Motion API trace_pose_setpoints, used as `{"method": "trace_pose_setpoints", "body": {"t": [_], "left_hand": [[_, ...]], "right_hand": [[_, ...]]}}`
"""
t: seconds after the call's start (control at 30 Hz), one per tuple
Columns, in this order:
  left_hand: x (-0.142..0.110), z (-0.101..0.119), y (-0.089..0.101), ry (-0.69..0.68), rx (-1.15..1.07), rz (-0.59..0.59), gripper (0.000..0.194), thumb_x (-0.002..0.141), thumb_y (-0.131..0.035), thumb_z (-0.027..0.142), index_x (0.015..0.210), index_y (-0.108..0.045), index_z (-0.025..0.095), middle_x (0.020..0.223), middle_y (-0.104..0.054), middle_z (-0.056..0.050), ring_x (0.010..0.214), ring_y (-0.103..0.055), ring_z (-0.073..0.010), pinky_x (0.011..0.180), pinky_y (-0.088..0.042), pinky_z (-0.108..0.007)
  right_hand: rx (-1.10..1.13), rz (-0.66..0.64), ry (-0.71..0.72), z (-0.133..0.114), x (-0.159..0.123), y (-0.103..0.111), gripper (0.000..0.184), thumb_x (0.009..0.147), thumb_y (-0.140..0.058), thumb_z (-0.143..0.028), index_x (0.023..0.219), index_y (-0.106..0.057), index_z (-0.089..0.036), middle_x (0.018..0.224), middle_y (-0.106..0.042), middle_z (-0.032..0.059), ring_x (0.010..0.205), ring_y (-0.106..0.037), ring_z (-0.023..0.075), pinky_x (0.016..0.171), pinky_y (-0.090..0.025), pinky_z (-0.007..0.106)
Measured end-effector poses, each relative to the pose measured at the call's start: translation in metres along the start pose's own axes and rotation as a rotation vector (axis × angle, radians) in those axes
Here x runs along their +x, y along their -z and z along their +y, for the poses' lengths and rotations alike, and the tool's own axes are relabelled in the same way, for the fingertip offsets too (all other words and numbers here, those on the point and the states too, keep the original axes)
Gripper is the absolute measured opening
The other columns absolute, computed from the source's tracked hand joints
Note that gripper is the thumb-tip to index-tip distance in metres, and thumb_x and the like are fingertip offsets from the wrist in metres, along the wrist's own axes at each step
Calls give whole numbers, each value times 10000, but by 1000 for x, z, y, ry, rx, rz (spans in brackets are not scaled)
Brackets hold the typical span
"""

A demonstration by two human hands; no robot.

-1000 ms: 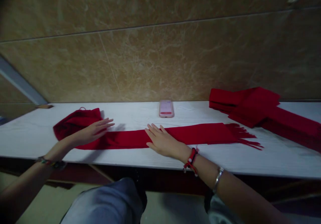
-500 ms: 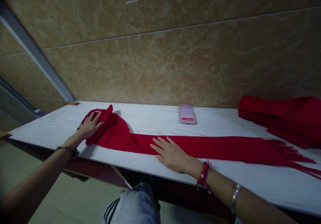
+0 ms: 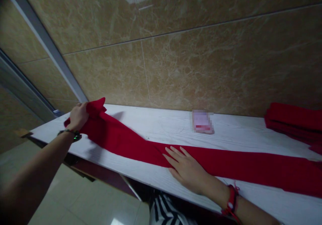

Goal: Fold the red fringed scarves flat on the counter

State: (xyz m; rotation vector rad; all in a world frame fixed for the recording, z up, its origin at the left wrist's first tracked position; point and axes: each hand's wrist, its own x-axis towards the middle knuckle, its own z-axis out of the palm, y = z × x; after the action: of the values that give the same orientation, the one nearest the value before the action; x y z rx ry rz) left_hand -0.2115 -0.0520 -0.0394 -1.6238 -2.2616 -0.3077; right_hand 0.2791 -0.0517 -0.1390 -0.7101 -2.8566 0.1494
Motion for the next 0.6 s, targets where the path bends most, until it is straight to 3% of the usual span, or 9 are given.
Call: {"method": "trace_pose_setpoints", "body": {"t": [0.1, 0.17, 0.23, 0.33, 0.43, 0.6], "left_hand": [[2, 6, -6, 87, 100, -71, 603, 772, -419, 76, 1349, -259, 148, 1394, -265, -195, 1226, -246, -456, 878, -238, -660], [0, 25, -16, 19, 140, -149, 693, 704, -485, 62, 1351, -282, 205, 1439, -176, -169, 1273, -132, -455, 902, -226, -655], [-6, 50, -25, -275, 113, -291, 769, 645, -495, 33, 1357, -273, 216, 1450, -175, -137, 1309, -113, -373, 970, -251, -552], [-19, 84, -32, -698, 55, -489, 696, 632, -449, 7, 1292, -388, 218, 1340, -418, -82, 1256, -320, -242, 1016, -247, -423], [-28, 99, -26, -787, 46, -484, 490, 685, -418, 19, 1129, -539, 190, 1086, -607, -59, 1045, -518, -192, 964, -314, -358], [-29, 86, 2, -748, 24, -411, 244, 747, -448, 122, 924, -607, 174, 910, -629, -50, 848, -563, -180, 783, -419, -275]], "right_hand": [[-17, -3, -2, 0, 0, -1, 459, 890, -362, -288, 1344, -340, -223, 1398, -319, 70, 1285, -272, 223, 1036, -255, 477], [-24, 1, -3, 0, 0, -1, 461, 889, -364, -291, 1344, -340, -221, 1398, -320, 69, 1285, -272, 222, 1036, -257, 477], [-26, 14, -2, -1, -1, -1, 461, 889, -365, -288, 1343, -340, -218, 1397, -322, 69, 1285, -272, 220, 1036, -260, 474], [-22, 54, 2, -1, -2, -2, 441, 891, -359, -260, 1330, -367, -219, 1385, -348, 70, 1279, -287, 211, 1036, -263, 464], [-15, 116, 21, 1, -2, -6, 409, 889, -358, -224, 1292, -426, -214, 1349, -408, 76, 1264, -319, 200, 1033, -277, 450], [-56, 231, 74, 8, -4, -14, 380, 860, -356, -105, 1197, -526, -156, 1234, -536, 90, 1191, -430, 184, 1008, -340, 420]]}}
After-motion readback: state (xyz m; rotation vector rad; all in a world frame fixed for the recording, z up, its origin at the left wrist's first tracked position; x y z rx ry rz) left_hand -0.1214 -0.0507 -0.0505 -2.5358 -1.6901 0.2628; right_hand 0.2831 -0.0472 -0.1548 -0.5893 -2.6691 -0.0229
